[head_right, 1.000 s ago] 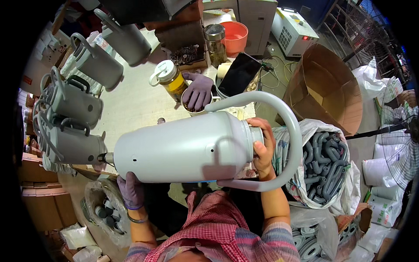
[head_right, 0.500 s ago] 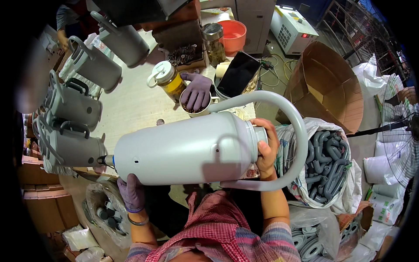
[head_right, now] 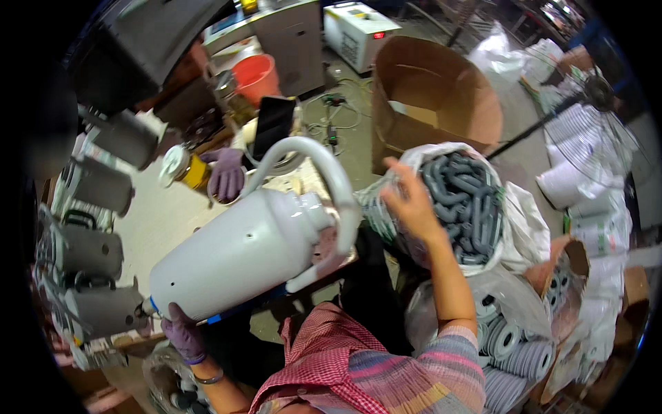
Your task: The person repeatedly picks up a gray watering can, places it on a blue fixture, and attaches a gray handle to the spout area. They then remove the can and place it on a nearby table with other finished units. The process is repeated for multiple cans.
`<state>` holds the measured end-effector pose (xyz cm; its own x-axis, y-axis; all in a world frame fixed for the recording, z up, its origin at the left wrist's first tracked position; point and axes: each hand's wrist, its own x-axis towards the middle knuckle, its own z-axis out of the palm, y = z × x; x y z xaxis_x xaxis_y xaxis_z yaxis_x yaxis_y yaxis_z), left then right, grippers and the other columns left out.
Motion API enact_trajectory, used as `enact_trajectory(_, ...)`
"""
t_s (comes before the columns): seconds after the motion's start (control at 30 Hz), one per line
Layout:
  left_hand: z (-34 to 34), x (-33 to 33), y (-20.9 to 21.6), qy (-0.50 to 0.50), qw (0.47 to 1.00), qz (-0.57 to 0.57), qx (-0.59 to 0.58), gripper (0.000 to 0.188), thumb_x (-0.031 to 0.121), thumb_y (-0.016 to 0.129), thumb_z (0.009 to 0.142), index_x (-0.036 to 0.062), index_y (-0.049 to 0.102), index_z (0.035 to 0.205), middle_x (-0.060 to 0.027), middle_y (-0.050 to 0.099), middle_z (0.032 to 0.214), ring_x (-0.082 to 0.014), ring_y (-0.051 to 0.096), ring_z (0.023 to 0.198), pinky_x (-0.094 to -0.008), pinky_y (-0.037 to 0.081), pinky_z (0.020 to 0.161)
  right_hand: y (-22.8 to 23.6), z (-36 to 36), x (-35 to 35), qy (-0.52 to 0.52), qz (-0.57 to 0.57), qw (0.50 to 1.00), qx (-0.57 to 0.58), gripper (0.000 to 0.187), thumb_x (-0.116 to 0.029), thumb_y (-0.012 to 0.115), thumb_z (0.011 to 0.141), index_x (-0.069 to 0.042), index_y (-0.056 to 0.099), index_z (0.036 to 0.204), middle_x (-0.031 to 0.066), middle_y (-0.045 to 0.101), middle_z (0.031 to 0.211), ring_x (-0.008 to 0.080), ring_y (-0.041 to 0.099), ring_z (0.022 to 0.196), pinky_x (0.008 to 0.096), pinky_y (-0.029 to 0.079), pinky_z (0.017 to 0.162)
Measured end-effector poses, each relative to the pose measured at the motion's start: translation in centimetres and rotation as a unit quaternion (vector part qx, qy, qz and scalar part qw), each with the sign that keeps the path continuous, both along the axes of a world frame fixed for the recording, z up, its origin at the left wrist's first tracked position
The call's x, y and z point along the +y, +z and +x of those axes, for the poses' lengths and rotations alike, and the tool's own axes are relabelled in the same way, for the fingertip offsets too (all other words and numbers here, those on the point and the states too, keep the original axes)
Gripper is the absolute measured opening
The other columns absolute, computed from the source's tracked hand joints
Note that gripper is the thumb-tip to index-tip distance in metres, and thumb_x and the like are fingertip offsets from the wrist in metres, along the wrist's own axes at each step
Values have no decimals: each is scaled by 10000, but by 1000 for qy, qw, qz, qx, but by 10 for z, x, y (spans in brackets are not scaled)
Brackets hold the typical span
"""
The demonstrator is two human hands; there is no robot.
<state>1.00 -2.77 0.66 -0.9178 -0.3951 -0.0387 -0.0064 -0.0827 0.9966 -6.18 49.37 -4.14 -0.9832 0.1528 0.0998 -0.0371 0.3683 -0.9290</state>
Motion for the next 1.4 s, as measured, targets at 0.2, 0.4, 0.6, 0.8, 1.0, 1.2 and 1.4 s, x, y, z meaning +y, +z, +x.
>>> enact_trajectory(0.2, -11, -8, -4, -49, 998, -41, -1, 531, 358, 598, 996, -47, 505, 1326, -170, 625, 1218, -266, 652, 1042, -390, 581, 807, -70, 67, 199, -243, 505, 824, -89, 419, -285, 720, 773, -96, 654, 1141, 130, 591, 1168, 354, 527, 1144, 487, 423, 974)
enact_trajectory(0.4, -20, 13, 7, -26, 997, -72, 25, 512, 364, 610, 996, -50, 540, 1288, -151, 624, 1218, -238, 639, 1055, -372, 544, 875, -89, 34, 209, -110, 630, 764, -88, 316, -225, 767, 751, -124, 654, 1028, 88, 662, 1027, 283, 589, 1055, 436, 409, 923)
enact_trajectory(0.6, -10, 10, -1, -13, 997, -69, 37, 529, 388, 612, 992, -76, 564, 1241, -155, 653, 1177, -235, 650, 1017, -371, 528, 879, -4, 74, 178, -122, 221, 966, 50, 336, -175, 704, 873, -29, 628, 1166, 179, 673, 1116, 357, 614, 1097, 415, 464, 947)
enact_trajectory(0.8, -14, 1, 0, -21, 990, -133, 36, 628, 490, 580, 978, -67, 568, 1269, -165, 634, 1189, -250, 628, 1053, -396, 500, 916, 27, 109, 133, -110, 228, 959, 128, 293, -92, 674, 897, -31, 629, 1180, 183, 619, 1109, 358, 616, 1016, 397, 473, 899)
enact_trajectory(1.0, -12, 11, 3, -37, 991, -123, 40, 645, 490, 572, 984, -71, 546, 1300, -163, 624, 1214, -245, 616, 1077, -388, 485, 938, 34, 122, 127, -110, 231, 958, 131, 328, -51, 658, 893, -37, 608, 1217, 142, 632, 1166, 302, 613, 1092, 370, 461, 961)
enact_trajectory(1.2, -11, 6, 2, -41, 994, -94, 46, 599, 440, 591, 988, -68, 541, 1301, -162, 626, 1222, -242, 625, 1075, -395, 501, 930, 22, 120, 128, -139, -23, 976, 166, 283, -196, 598, 984, -65, 587, 1234, 84, 624, 1138, 256, 629, 1046, 392, 485, 955)
enact_trajectory(1.4, -17, 15, 1, -41, 995, -74, 55, 568, 406, 602, 995, -83, 555, 1280, -167, 643, 1211, -239, 627, 1091, -373, 511, 939, -24, 122, 204, -205, -485, 846, -86, 441, -485, 633, 952, -83, 497, 1071, 27, 527, 775, 108, 527, 602, 256, 468, 498)
